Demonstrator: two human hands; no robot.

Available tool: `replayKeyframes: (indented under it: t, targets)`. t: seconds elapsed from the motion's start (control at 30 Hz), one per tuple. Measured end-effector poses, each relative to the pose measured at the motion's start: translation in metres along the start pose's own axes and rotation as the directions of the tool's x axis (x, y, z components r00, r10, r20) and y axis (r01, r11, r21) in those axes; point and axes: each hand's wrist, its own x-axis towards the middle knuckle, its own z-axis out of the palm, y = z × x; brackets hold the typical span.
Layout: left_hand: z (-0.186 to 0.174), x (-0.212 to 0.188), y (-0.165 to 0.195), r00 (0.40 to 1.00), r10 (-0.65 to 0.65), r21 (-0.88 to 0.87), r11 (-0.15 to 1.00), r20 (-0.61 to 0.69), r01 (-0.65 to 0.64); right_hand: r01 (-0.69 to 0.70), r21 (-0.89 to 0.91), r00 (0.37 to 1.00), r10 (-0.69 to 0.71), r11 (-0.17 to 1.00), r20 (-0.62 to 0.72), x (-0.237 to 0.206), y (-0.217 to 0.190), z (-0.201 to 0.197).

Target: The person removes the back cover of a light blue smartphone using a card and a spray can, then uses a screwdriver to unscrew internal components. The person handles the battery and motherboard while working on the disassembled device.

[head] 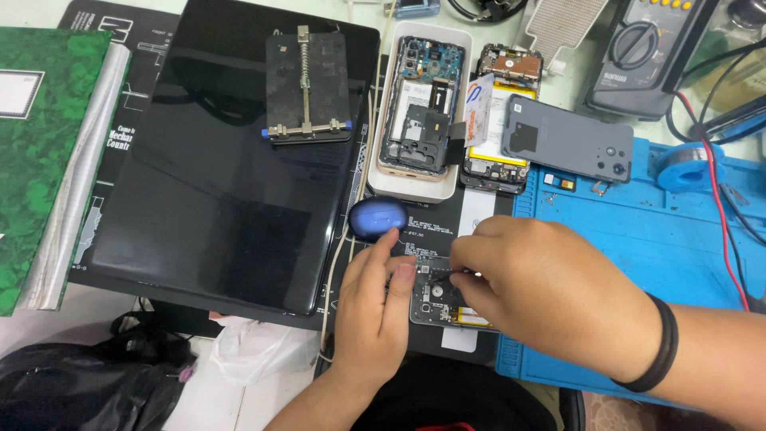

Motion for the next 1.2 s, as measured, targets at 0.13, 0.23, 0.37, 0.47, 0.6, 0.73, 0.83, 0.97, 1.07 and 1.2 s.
replayKeyframes:
  t: [0.13, 0.23, 0.37, 0.47, 0.6, 0.73, 0.83, 0.97, 1.07, 1.2]
  targets:
    - [0.0, 0.0, 0.0, 1.0, -0.01, -0.003, 1.0, 0.002, 0.01, 0.057, -0.003, 0.998, -0.057, 0.998, -0.03, -0.001, 0.002, 0.003]
    - [0.0, 0.0, -0.001, 1.0, 0.009, -0.003, 1.0, 0.001, -0.009, 0.062, -0.03, 0.997, -0.063, 0.998, -0.034, -0.001, 0.006, 0.008]
    - [0.0, -0.001, -0.003, 1.0, 0.026, 0.003, 1.0, 0.005, -0.026, 0.096, -0.172, 0.995, -0.088, 0.98, 0.054, -0.001, -0.002, 0.01]
    - [0.001, -0.001, -0.004, 0.999, 0.05, 0.028, 0.998, -0.002, -0.05, 0.104, -0.389, 0.979, -0.025, 0.915, 0.203, 0.003, -0.017, 0.012]
    - [0.001, -0.001, -0.006, 0.996, 0.083, 0.078, 0.994, -0.012, -0.082, 0.391, -0.438, 0.893, -0.218, 0.809, 0.394, 0.017, -0.013, 0.003]
    - [0.001, -0.001, -0.006, 1.0, 0.001, 0.021, 1.0, 0.01, -0.001, 0.43, -0.264, 0.902, -0.399, 0.863, 0.164, 0.016, -0.008, -0.009]
    - [-0.001, -0.001, -0.006, 0.999, 0.04, 0.043, 0.998, -0.001, -0.04, 0.292, -0.241, 0.926, -0.21, 0.926, 0.313, 0.016, -0.013, -0.013]
    - [-0.001, -0.001, -0.004, 1.0, 0.013, 0.014, 1.0, 0.001, -0.013, 0.24, -0.218, 0.945, -0.176, 0.946, 0.276, 0.016, -0.019, -0.019]
    - [-0.001, -0.001, -0.003, 1.0, 0.031, 0.022, 0.999, -0.005, -0.031, 0.325, -0.11, 0.94, -0.308, 0.939, 0.144, 0.013, -0.016, -0.018]
    - [-0.001, 0.0, -0.003, 1.0, 0.01, 0.002, 1.0, 0.015, -0.01, 0.092, -0.256, 0.93, 0.009, 0.962, 0.367, 0.007, -0.01, -0.012]
